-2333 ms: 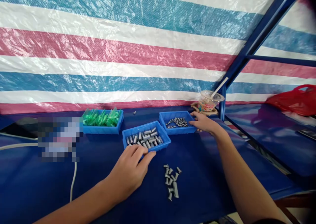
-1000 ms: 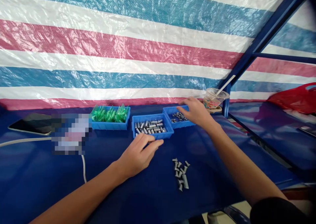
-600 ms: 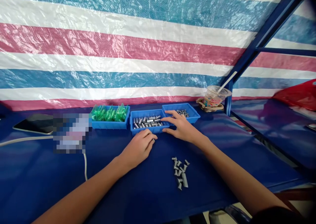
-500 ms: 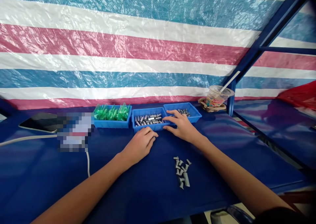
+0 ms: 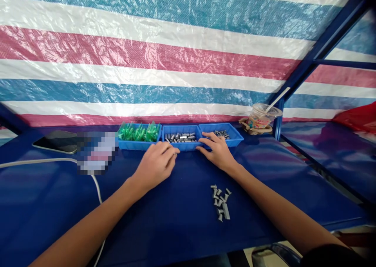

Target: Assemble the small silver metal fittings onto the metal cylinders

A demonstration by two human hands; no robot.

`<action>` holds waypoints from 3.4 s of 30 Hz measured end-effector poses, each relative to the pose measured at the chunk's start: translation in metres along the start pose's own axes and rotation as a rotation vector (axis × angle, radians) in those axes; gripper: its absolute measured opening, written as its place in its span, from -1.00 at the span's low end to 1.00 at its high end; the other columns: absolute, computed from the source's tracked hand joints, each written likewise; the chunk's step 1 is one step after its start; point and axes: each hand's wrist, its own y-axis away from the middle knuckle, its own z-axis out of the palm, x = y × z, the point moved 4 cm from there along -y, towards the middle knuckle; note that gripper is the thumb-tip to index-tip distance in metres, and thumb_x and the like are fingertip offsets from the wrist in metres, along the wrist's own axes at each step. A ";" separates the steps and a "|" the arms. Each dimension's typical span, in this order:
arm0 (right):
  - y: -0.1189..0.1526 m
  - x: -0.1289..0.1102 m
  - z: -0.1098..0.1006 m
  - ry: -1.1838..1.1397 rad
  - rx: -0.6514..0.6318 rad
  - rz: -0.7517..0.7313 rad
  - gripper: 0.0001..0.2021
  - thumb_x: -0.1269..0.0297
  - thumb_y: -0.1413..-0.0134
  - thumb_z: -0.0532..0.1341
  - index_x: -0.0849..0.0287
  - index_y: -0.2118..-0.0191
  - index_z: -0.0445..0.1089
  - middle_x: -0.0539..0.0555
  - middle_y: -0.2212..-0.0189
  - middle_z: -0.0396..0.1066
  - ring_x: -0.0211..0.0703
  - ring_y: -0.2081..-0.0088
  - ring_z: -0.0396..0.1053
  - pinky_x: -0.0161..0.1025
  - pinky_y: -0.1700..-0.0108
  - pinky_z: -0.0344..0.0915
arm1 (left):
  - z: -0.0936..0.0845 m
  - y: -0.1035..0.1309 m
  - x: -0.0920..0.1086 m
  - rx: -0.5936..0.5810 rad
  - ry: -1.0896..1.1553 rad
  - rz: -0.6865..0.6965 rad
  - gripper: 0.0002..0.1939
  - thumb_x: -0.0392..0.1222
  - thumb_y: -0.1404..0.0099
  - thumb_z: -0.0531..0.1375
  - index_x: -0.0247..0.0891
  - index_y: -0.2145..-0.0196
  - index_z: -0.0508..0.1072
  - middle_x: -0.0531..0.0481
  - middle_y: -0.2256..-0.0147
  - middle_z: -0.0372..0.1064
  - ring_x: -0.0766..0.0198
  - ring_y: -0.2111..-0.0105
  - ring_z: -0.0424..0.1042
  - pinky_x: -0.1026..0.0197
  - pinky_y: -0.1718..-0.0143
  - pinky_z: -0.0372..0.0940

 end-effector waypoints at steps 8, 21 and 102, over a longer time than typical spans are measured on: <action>-0.002 -0.010 0.001 0.045 0.065 0.022 -0.76 0.09 -0.09 0.20 0.16 0.30 0.43 0.21 0.13 0.42 0.03 0.07 0.37 -0.09 0.13 0.20 | -0.028 0.015 -0.054 -0.021 -0.448 -0.155 -0.78 -0.28 -0.30 0.02 -0.32 0.21 0.44 -0.13 0.34 0.34 0.05 0.26 0.30 0.03 0.16 0.25; -0.007 -0.006 0.006 0.029 0.048 0.019 -0.79 0.13 -0.09 0.19 0.16 0.31 0.42 0.22 0.15 0.39 0.07 0.08 0.36 -0.04 0.13 0.22 | -0.002 0.001 -0.034 0.085 -0.501 -0.085 -0.78 -0.29 -0.31 0.01 -0.32 0.34 0.45 -0.13 0.43 0.29 0.09 0.34 0.26 0.07 0.24 0.26; -0.004 0.005 -0.056 -0.056 -0.012 0.221 -0.88 0.25 -0.08 0.14 0.18 0.36 0.34 0.08 0.45 0.37 -0.12 0.36 0.31 -0.18 0.24 0.21 | 0.015 0.016 0.039 -0.151 0.436 -0.090 -0.90 -0.36 -0.31 0.04 -0.22 0.37 0.22 0.00 0.30 0.27 0.26 0.25 0.23 0.19 0.17 0.18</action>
